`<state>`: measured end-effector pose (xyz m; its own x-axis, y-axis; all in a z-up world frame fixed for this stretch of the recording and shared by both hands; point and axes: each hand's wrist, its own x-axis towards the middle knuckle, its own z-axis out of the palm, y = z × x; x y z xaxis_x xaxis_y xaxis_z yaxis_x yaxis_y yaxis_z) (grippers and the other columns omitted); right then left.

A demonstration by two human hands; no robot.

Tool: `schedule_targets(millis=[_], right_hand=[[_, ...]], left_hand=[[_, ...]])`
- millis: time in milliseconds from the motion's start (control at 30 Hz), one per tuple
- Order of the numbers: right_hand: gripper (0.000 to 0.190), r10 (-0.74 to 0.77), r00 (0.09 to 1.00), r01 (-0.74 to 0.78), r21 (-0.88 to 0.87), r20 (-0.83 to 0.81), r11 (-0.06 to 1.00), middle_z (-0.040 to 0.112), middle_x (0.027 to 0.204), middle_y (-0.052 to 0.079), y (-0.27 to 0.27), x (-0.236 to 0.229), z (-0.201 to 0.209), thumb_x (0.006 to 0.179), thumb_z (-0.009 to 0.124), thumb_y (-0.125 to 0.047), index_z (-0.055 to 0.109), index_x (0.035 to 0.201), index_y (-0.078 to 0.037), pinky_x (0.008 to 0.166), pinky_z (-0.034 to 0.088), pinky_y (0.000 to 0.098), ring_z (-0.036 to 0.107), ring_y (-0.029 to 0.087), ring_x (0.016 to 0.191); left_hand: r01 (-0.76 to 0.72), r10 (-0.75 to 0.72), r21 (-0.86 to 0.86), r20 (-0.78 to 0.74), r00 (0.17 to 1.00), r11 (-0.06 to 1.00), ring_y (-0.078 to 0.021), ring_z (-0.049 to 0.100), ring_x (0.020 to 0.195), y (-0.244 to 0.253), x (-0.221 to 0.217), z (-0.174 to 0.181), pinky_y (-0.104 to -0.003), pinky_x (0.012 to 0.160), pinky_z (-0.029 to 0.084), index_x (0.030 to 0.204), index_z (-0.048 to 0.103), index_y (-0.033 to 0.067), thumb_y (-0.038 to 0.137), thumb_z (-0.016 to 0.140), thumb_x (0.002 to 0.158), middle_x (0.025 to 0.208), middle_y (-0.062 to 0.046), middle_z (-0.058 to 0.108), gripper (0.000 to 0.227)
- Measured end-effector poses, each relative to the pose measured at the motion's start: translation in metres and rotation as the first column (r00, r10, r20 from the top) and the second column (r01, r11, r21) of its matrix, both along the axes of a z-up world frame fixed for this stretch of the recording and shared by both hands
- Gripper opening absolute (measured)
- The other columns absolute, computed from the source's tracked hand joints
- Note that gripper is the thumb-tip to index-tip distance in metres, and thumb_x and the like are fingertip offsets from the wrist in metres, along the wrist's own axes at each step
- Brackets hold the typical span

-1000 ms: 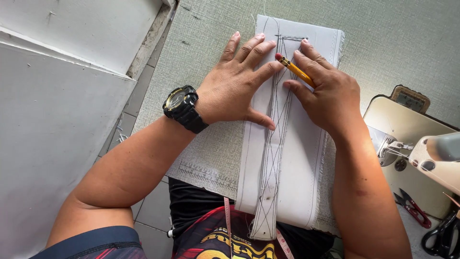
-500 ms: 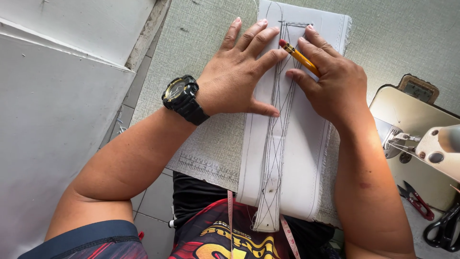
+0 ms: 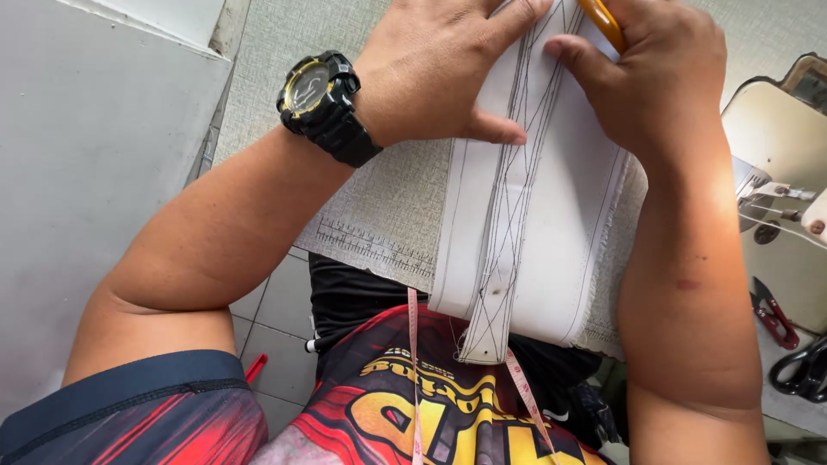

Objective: Marking lines on a paper pattern with a pencil and cutting it out with scissors

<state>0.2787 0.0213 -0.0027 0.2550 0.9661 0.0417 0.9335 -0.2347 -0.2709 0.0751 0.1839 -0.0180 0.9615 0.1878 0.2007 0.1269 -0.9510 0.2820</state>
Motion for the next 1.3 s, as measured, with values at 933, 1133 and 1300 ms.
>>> schedule_targets(millis=[933, 1133, 1300], right_hand=[[0.017, 0.007, 0.578, 0.561, 0.404, -0.816, 0.722, 0.074, 0.080, 0.013, 0.072, -0.014, 0.005, 0.102, 0.055, -0.013, 0.064, 0.091, -0.004, 0.045, 0.045, 0.0252, 0.061, 0.016, 0.057], [0.008, 0.051, 0.562, 0.498, 0.387, -0.826, 0.776, 0.072, 0.084, 0.016, 0.073, -0.013, 0.009, 0.105, 0.055, -0.008, 0.062, 0.101, -0.006, 0.050, 0.046, 0.0222, 0.061, 0.014, 0.061], [0.006, 0.053, 0.634, 0.381, 0.372, -0.771, 0.846, 0.072, 0.088, 0.013, 0.072, -0.011, 0.005, 0.108, 0.059, -0.006, 0.063, 0.103, -0.005, 0.066, 0.053, 0.0211, 0.065, 0.014, 0.073]], left_hand=[[0.017, -0.017, 0.002, -0.056, 0.998, 1.000, -0.0338, 0.026, 0.152, 0.002, 0.008, 0.004, -0.072, 0.116, 0.009, 0.154, 0.047, 0.0127, 0.095, 0.068, 0.068, 0.165, -0.011, 0.034, 0.122], [0.007, -0.008, -0.007, -0.071, 0.997, 1.000, -0.0327, 0.025, 0.152, 0.003, 0.008, 0.009, -0.071, 0.117, 0.008, 0.154, 0.046, 0.0132, 0.095, 0.069, 0.067, 0.164, -0.011, 0.035, 0.121], [-0.001, 0.001, -0.005, -0.063, 0.998, 1.000, -0.0322, 0.027, 0.152, 0.000, 0.007, 0.007, -0.072, 0.117, 0.011, 0.152, 0.048, 0.0135, 0.093, 0.072, 0.065, 0.164, -0.010, 0.034, 0.120]])
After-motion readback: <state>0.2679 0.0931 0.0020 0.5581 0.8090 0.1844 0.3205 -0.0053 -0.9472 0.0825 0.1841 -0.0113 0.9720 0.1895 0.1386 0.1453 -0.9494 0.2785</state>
